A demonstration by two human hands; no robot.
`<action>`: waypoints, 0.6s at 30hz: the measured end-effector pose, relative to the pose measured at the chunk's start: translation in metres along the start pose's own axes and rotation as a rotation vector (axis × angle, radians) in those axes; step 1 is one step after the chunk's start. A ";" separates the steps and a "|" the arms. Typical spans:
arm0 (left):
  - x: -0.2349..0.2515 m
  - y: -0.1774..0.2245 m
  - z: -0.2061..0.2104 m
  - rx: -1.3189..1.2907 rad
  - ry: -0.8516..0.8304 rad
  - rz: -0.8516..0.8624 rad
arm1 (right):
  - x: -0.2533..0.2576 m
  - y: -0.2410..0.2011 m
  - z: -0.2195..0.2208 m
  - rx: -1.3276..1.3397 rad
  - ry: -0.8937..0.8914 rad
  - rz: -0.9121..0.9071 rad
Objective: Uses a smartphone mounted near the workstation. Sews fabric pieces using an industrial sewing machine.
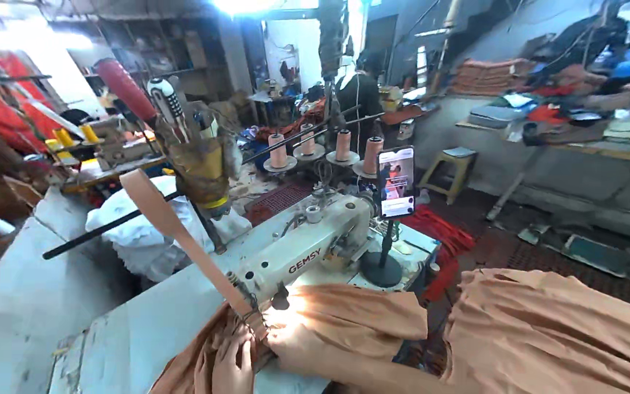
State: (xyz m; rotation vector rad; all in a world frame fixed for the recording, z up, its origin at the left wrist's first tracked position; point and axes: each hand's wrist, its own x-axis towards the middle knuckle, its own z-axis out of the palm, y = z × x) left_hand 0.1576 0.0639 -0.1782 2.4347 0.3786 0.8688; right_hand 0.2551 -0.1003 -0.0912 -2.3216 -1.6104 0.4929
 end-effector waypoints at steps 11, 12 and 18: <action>0.073 -0.049 0.020 0.275 -0.128 -0.091 | 0.042 0.106 0.004 0.059 0.156 0.148; 0.079 -0.043 0.020 0.272 -0.131 -0.125 | 0.041 0.100 -0.004 0.074 0.156 0.159; 0.094 0.034 -0.009 -0.295 0.144 0.000 | 0.048 0.091 0.014 0.455 0.284 0.284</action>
